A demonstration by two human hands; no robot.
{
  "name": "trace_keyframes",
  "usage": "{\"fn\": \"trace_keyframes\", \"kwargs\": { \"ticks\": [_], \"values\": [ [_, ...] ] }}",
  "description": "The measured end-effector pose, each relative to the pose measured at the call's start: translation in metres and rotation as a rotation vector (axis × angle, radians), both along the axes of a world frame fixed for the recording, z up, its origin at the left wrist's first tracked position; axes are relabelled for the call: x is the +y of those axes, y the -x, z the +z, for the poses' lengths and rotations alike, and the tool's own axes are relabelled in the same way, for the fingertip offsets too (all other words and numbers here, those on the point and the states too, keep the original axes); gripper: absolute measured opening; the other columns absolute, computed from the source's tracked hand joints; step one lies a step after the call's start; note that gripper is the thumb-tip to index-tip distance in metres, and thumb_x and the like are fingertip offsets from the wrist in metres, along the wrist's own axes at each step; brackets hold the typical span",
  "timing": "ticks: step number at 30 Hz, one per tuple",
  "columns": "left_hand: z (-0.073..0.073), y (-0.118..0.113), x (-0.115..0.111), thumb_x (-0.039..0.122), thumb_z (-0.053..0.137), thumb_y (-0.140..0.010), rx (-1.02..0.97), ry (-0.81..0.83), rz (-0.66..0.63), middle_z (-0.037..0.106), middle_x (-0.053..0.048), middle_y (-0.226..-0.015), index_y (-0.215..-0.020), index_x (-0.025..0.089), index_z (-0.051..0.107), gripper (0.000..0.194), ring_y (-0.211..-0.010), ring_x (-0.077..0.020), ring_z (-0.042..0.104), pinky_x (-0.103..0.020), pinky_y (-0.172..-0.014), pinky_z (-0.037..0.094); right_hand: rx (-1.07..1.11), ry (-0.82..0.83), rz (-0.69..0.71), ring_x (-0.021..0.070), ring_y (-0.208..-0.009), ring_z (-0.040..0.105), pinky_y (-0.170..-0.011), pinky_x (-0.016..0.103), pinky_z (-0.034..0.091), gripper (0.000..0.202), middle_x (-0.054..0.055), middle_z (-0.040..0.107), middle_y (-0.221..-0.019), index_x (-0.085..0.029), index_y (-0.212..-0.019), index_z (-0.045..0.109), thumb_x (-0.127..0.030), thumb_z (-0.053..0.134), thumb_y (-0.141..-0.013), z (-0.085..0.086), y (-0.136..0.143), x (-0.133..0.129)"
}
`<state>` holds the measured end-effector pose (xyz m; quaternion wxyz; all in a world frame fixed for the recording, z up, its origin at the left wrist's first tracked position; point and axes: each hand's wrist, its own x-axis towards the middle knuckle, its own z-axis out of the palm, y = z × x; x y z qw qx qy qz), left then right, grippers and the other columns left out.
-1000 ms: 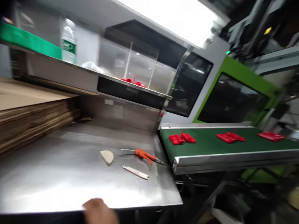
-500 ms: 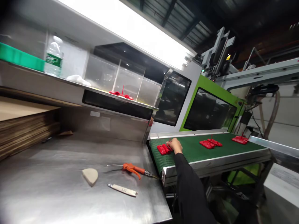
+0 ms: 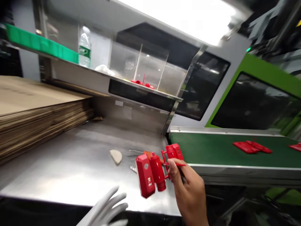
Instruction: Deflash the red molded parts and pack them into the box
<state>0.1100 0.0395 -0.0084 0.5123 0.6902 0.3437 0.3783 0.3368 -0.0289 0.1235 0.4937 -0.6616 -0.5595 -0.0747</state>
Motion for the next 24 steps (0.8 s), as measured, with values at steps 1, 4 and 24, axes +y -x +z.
{"fn": "trace_keyframes", "kwargs": {
  "ticks": [1, 4, 24],
  "values": [
    [0.015, 0.001, -0.016, 0.061, 0.071, -0.079, -0.106, 0.073, -0.087, 0.063, -0.007, -0.142, -0.148, 0.05, 0.043, 0.075, -0.128, -0.0322, 0.061, -0.049, -0.089, 0.06, 0.049, -0.035, 0.001, 0.0135, -0.059, 0.062, -0.057, 0.022, 0.049, 0.035, 0.001, 0.069, -0.072, -0.023, -0.094, 0.075, -0.055, 0.059, -0.095, -0.008, 0.016, -0.014],
    [0.06, -0.006, -0.046, 0.054, 0.077, -0.078, -0.574, 0.396, -0.364, 0.062, -0.011, -0.146, -0.147, 0.036, 0.051, 0.075, -0.133, -0.0372, 0.057, -0.053, -0.1, 0.055, 0.131, -0.095, -0.011, 0.012, -0.054, 0.061, -0.057, 0.021, 0.05, 0.026, -0.002, 0.068, -0.068, -0.024, -0.092, 0.077, -0.047, 0.064, -0.093, -0.025, 0.048, -0.036],
    [0.077, 0.056, -0.049, 0.003, 0.069, -0.083, -0.842, 0.724, -0.039, 0.076, -0.016, -0.123, -0.148, 0.022, 0.048, 0.071, -0.114, -0.0452, 0.069, -0.068, -0.087, 0.062, 0.84, 0.184, 0.638, 0.0244, -0.12, 0.067, -0.089, 0.033, 0.061, 0.049, 0.009, 0.066, -0.137, -0.031, -0.139, 0.058, -0.035, 0.071, -0.092, -0.056, 0.022, -0.016]
  ]
}}
